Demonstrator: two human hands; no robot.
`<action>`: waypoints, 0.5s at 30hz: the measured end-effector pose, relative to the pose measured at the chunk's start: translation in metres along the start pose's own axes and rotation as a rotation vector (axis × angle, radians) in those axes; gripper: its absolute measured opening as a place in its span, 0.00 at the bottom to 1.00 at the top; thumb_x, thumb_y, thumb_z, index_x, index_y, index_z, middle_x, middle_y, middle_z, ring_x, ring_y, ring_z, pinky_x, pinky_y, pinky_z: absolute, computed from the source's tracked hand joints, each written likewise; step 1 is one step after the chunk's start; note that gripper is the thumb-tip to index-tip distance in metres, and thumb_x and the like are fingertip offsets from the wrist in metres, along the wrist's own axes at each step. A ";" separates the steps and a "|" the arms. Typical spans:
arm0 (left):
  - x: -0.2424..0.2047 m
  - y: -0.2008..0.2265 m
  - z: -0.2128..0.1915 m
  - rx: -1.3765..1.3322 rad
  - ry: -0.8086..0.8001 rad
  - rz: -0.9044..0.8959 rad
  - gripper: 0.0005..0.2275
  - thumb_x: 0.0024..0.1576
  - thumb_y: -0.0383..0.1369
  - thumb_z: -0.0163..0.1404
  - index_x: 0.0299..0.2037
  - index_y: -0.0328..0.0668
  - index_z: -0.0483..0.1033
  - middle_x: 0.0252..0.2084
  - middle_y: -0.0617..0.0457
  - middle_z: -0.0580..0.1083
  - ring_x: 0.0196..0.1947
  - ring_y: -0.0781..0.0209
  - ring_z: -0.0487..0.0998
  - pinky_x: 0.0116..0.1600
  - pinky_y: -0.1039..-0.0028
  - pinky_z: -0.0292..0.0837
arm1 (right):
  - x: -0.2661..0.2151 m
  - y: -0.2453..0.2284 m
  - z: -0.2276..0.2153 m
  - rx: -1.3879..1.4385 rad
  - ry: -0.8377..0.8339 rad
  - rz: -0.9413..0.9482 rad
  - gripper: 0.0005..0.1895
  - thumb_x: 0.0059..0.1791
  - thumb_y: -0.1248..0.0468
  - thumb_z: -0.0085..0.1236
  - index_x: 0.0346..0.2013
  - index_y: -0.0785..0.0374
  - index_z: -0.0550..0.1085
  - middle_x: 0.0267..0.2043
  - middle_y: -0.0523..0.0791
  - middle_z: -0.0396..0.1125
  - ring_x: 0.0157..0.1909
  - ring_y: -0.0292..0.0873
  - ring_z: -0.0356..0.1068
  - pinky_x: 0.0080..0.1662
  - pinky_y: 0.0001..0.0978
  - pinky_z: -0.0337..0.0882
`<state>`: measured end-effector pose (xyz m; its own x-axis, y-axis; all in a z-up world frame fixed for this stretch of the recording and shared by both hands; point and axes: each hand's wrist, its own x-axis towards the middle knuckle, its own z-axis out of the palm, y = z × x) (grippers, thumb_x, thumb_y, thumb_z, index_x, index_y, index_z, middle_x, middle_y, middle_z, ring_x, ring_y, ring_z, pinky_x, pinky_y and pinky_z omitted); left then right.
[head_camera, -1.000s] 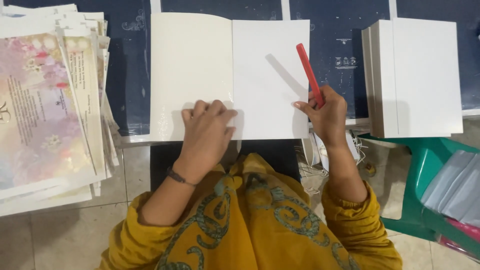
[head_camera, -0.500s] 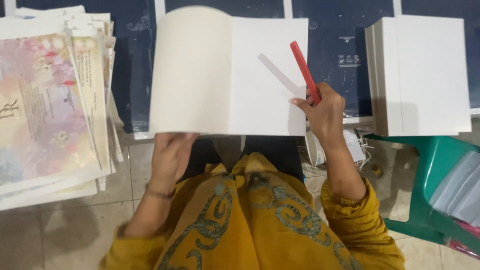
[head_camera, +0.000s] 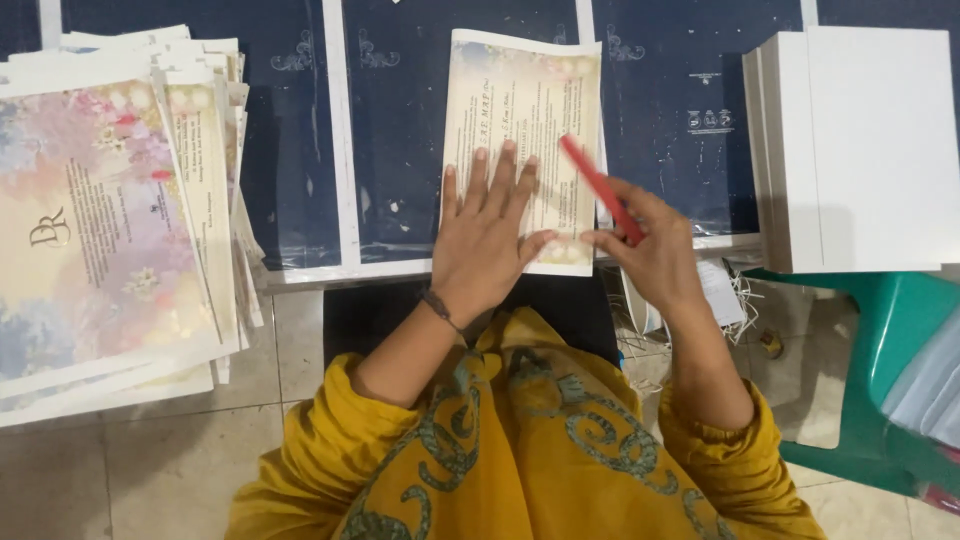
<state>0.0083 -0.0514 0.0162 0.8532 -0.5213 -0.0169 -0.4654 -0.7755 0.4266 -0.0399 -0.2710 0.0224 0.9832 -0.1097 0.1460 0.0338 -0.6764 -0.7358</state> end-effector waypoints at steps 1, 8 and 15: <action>0.002 0.000 0.000 0.031 0.004 0.009 0.35 0.68 0.58 0.30 0.79 0.46 0.45 0.82 0.40 0.43 0.81 0.37 0.38 0.76 0.44 0.14 | 0.000 0.003 0.002 -0.028 -0.011 -0.045 0.35 0.39 0.67 0.79 0.61 0.65 0.77 0.30 0.55 0.67 0.35 0.59 0.73 0.35 0.41 0.73; -0.013 0.010 0.010 0.110 0.008 0.174 0.35 0.66 0.51 0.45 0.78 0.38 0.48 0.79 0.37 0.52 0.77 0.37 0.53 0.76 0.39 0.36 | 0.010 0.024 -0.024 0.008 -0.014 -0.029 0.19 0.60 0.63 0.54 0.67 0.63 0.73 0.33 0.50 0.68 0.31 0.48 0.73 0.30 0.37 0.68; -0.052 0.026 0.048 -0.191 0.092 0.519 0.26 0.62 0.40 0.45 0.68 0.32 0.66 0.68 0.36 0.68 0.70 0.39 0.65 0.75 0.46 0.54 | 0.033 -0.132 0.031 0.015 -0.444 0.742 0.28 0.53 0.40 0.60 0.38 0.62 0.67 0.30 0.48 0.64 0.28 0.48 0.62 0.25 0.36 0.65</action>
<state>-0.0592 -0.0616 -0.0158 0.5444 -0.7775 0.3148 -0.7864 -0.3424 0.5141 -0.0062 -0.1632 0.1039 0.7308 -0.2227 -0.6453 -0.6456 -0.5326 -0.5473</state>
